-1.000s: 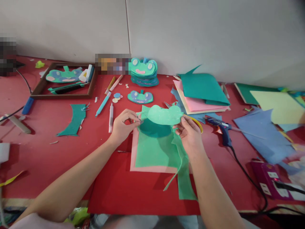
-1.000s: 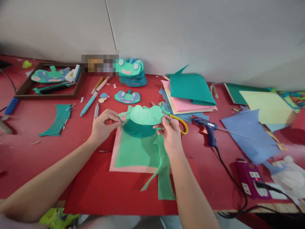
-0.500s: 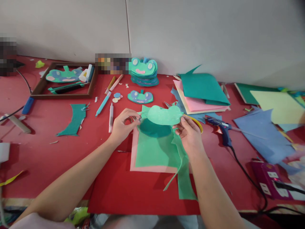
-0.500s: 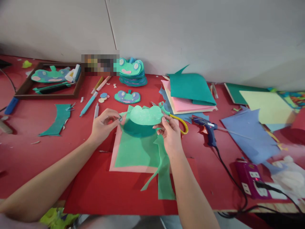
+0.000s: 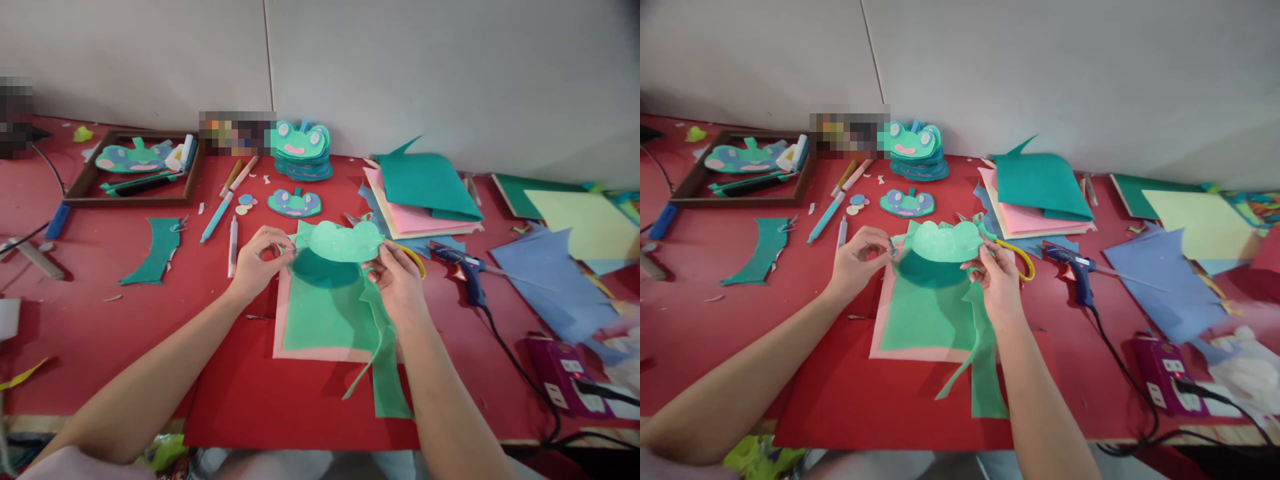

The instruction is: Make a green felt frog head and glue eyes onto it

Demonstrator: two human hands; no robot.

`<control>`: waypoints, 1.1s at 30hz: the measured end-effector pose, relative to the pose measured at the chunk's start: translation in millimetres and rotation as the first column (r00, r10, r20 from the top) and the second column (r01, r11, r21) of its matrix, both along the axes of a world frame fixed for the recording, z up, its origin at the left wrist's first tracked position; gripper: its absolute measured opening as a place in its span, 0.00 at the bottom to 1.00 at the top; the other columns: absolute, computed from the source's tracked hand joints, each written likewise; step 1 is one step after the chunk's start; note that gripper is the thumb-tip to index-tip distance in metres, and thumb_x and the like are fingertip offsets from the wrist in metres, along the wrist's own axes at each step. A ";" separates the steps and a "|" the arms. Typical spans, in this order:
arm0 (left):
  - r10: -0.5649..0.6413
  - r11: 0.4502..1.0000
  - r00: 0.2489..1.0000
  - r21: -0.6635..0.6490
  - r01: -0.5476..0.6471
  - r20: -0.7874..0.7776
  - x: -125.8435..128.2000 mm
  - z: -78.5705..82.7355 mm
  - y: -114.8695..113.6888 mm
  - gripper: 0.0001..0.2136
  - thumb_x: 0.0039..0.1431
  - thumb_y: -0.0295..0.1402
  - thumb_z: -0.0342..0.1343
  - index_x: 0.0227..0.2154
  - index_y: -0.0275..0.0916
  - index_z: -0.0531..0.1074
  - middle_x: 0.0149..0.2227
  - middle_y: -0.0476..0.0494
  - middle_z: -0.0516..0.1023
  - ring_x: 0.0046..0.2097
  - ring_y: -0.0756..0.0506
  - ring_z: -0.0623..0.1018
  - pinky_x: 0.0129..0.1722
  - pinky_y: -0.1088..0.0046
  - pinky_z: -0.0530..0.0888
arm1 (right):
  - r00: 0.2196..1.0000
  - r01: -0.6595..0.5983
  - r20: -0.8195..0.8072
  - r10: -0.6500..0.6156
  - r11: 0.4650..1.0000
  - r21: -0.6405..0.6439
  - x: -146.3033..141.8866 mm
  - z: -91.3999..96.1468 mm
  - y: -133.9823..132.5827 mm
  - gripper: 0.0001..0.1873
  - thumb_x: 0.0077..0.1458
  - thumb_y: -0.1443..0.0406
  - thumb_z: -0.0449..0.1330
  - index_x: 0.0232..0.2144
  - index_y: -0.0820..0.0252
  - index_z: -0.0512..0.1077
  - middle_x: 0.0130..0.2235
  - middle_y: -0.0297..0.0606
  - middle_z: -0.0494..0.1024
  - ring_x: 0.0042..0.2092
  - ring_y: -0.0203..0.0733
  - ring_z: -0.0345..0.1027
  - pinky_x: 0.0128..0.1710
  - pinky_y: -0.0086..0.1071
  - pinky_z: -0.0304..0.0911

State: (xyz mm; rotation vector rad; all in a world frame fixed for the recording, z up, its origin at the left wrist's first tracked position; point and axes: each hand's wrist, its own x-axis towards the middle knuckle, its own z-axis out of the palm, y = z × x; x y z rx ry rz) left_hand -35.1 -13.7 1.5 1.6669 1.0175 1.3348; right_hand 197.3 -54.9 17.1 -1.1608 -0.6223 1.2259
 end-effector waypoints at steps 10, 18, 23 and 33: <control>-0.008 1.000 1.000 -0.017 0.009 0.015 -0.5 -1.9 1.1 0.02 0.49 0.28 0.58 0.27 0.40 0.72 0.34 0.47 0.70 0.36 0.49 0.72 0.32 0.72 0.69 | 1.000 0.000 0.009 0.000 1.000 -0.007 -0.8 0.7 0.1 0.14 0.43 0.61 0.65 0.32 0.56 0.67 0.28 0.29 0.72 0.24 0.32 0.69 0.17 0.23 0.55; -0.009 1.000 1.000 -0.018 0.009 0.026 -0.5 -1.2 0.9 0.02 0.48 0.29 0.59 0.26 0.40 0.72 0.33 0.47 0.70 0.36 0.49 0.72 0.32 0.73 0.70 | 1.000 -0.016 0.005 0.016 1.000 0.001 -0.1 -1.3 0.2 0.13 0.44 0.60 0.64 0.33 0.56 0.67 0.29 0.29 0.71 0.25 0.32 0.68 0.18 0.23 0.55; -0.007 0.993 1.000 -0.120 0.011 0.030 -0.5 2.1 0.2 0.05 0.53 0.32 0.55 0.33 0.41 0.73 0.36 0.46 0.74 0.37 0.49 0.73 0.36 0.73 0.71 | 0.995 -0.104 -0.002 0.104 0.994 0.040 -0.4 0.6 -0.3 0.12 0.46 0.59 0.63 0.33 0.55 0.66 0.24 0.27 0.70 0.24 0.31 0.67 0.18 0.23 0.54; -0.092 0.955 0.994 -0.279 0.103 0.052 -2.3 -3.9 -1.4 0.12 0.55 0.41 0.52 0.28 0.38 0.76 0.27 0.46 0.77 0.31 0.48 0.75 0.33 0.72 0.73 | 0.988 -0.138 0.068 0.135 0.990 0.035 -3.2 -0.9 -2.5 0.13 0.47 0.58 0.62 0.35 0.55 0.66 0.26 0.28 0.69 0.24 0.32 0.68 0.18 0.24 0.56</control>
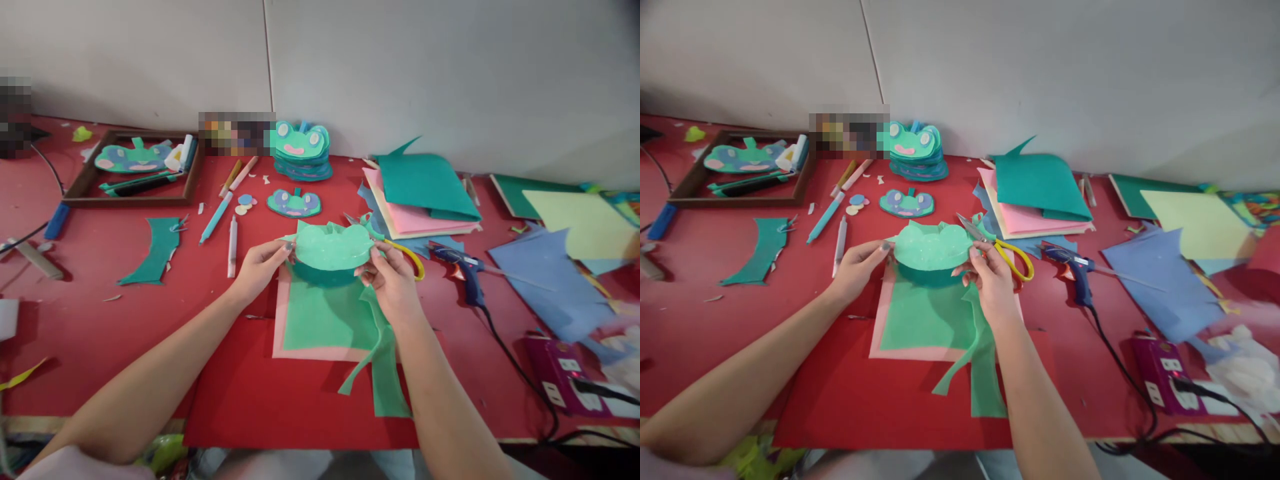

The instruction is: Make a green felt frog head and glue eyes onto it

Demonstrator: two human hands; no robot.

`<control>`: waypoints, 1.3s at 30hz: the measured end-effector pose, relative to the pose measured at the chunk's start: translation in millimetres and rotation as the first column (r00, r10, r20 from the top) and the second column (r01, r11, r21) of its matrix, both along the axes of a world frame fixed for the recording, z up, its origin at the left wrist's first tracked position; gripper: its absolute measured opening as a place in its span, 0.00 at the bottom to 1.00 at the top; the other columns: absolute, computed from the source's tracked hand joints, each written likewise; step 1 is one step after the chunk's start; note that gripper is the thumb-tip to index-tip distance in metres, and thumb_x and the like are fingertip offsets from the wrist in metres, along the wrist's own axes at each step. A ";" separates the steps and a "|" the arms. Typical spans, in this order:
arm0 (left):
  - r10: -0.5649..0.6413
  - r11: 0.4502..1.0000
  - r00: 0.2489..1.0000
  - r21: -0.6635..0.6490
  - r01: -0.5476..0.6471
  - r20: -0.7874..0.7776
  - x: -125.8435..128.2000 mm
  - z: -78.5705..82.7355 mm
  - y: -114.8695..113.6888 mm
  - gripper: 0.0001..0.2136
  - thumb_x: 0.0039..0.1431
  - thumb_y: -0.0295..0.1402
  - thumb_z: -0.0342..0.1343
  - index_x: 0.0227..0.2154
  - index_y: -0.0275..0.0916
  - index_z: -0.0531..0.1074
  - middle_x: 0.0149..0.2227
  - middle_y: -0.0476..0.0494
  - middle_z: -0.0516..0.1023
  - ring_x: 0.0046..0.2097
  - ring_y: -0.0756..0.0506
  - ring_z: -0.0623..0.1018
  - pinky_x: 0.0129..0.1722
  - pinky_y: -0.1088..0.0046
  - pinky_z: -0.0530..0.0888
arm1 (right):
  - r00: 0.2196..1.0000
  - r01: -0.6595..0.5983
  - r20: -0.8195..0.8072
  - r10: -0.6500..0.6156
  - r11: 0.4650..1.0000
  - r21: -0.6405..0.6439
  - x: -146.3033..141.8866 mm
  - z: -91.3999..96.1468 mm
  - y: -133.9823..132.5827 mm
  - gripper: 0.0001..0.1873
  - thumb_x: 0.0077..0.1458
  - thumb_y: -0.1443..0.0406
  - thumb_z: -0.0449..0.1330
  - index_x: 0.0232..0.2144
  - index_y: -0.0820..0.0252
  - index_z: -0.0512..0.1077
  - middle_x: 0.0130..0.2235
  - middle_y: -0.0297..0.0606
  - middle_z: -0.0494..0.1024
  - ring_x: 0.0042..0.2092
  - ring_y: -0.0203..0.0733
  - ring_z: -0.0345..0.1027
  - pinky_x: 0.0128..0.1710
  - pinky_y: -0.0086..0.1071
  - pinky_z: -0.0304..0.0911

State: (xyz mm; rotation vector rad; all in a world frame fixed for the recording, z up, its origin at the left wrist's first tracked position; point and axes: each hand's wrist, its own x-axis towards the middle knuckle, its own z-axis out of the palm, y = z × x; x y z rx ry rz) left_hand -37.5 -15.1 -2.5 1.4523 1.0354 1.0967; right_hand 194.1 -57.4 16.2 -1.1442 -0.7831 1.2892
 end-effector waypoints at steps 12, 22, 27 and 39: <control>0.009 0.999 0.998 0.047 -0.007 -0.063 1.2 3.1 -1.4 0.09 0.54 0.38 0.54 0.24 0.39 0.74 0.25 0.48 0.76 0.29 0.49 0.75 0.31 0.74 0.73 | 0.996 0.028 0.087 -0.030 0.999 0.020 -2.0 0.3 1.3 0.12 0.49 0.58 0.60 0.37 0.53 0.70 0.28 0.31 0.70 0.25 0.33 0.68 0.17 0.25 0.57; 0.227 0.969 0.974 0.098 -0.227 0.006 5.4 9.7 -9.9 0.09 0.55 0.37 0.54 0.27 0.39 0.75 0.25 0.49 0.76 0.29 0.51 0.75 0.29 0.76 0.72 | 0.342 -0.061 0.776 -0.529 0.812 0.580 -21.8 12.3 -18.6 0.10 0.48 0.62 0.63 0.36 0.51 0.72 0.35 0.38 0.69 0.33 0.37 0.64 0.35 0.33 0.63; 0.210 0.978 0.978 0.002 -0.210 0.006 11.3 15.3 -17.9 0.10 0.52 0.38 0.56 0.23 0.37 0.75 0.23 0.49 0.75 0.29 0.50 0.74 0.32 0.76 0.72 | 0.157 -0.377 0.811 -0.563 0.725 0.576 -44.9 9.7 -25.9 0.10 0.50 0.62 0.62 0.36 0.56 0.69 0.32 0.38 0.71 0.35 0.39 0.65 0.36 0.32 0.62; 0.114 0.993 0.993 0.003 -0.114 0.019 15.5 17.0 -26.4 0.10 0.52 0.38 0.56 0.23 0.37 0.76 0.23 0.48 0.75 0.27 0.50 0.73 0.28 0.75 0.71 | 0.176 -0.305 0.761 -0.625 0.700 0.646 -43.8 8.6 -23.9 0.09 0.51 0.72 0.59 0.35 0.57 0.69 0.32 0.37 0.73 0.35 0.36 0.66 0.35 0.30 0.62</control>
